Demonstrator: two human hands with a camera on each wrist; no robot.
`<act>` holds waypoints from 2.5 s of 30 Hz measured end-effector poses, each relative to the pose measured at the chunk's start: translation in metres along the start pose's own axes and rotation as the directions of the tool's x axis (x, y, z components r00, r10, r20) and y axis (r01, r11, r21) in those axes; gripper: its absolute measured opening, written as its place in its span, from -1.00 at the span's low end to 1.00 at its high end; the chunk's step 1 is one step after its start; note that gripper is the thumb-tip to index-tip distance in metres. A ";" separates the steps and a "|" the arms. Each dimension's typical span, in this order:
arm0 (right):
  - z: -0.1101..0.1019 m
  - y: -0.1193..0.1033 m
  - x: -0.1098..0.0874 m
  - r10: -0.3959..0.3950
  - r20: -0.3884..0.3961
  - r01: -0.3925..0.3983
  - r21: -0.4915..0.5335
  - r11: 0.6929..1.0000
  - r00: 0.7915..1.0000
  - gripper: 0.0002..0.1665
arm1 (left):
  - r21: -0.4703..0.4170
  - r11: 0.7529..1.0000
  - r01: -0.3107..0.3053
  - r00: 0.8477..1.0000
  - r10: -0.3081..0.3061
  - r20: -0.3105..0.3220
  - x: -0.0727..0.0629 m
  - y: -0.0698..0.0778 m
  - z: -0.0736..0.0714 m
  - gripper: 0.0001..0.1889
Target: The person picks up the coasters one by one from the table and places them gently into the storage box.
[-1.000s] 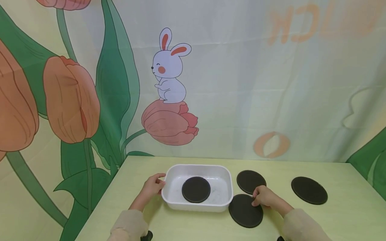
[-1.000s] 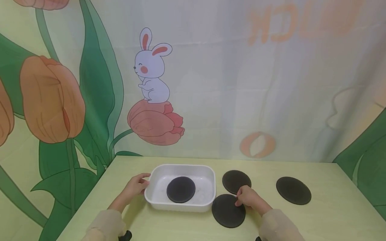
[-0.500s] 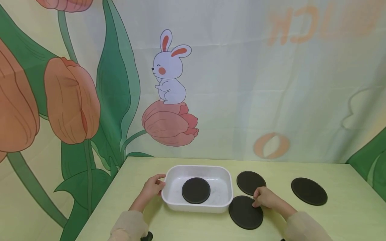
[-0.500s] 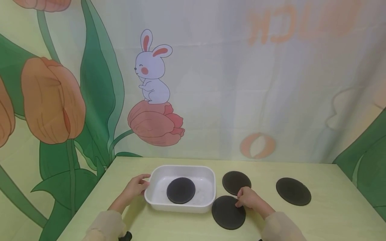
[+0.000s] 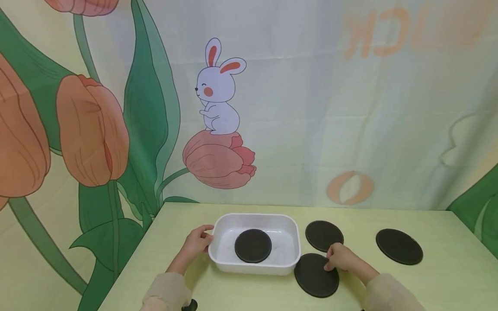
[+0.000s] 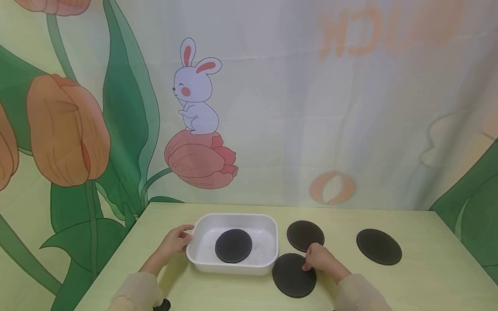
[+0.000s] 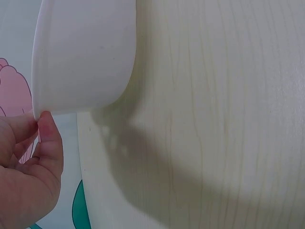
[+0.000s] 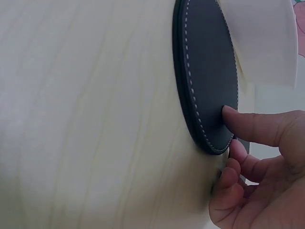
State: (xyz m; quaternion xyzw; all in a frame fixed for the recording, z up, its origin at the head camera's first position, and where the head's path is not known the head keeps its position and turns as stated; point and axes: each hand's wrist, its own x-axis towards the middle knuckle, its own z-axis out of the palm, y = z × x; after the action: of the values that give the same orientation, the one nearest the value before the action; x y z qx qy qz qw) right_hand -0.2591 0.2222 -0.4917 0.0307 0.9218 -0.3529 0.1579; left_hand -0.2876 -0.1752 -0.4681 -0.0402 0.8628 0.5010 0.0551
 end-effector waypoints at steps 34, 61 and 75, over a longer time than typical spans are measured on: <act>-0.071 0.009 -0.020 -0.318 0.317 0.139 0.477 0.868 0.894 -0.74 | -0.008 1.000 -0.030 1.000 0.030 0.005 0.001 -0.004 0.000 -0.60; 0.002 -0.089 0.017 -0.265 0.097 0.106 0.746 0.657 0.959 -0.73 | -0.015 0.999 -0.028 1.000 0.028 0.004 0.005 -0.007 0.000 -0.60; 0.058 -0.115 0.040 -0.077 0.025 0.030 0.770 0.638 0.997 -0.68 | -0.012 1.000 -0.018 1.000 0.018 0.007 0.002 -0.005 0.000 -0.61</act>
State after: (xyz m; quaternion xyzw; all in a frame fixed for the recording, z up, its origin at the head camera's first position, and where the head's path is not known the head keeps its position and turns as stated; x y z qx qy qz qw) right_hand -0.3011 0.0957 -0.4716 0.0576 0.6805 -0.7160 0.1446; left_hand -0.2888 -0.1781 -0.4725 -0.0309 0.8598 0.5069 0.0534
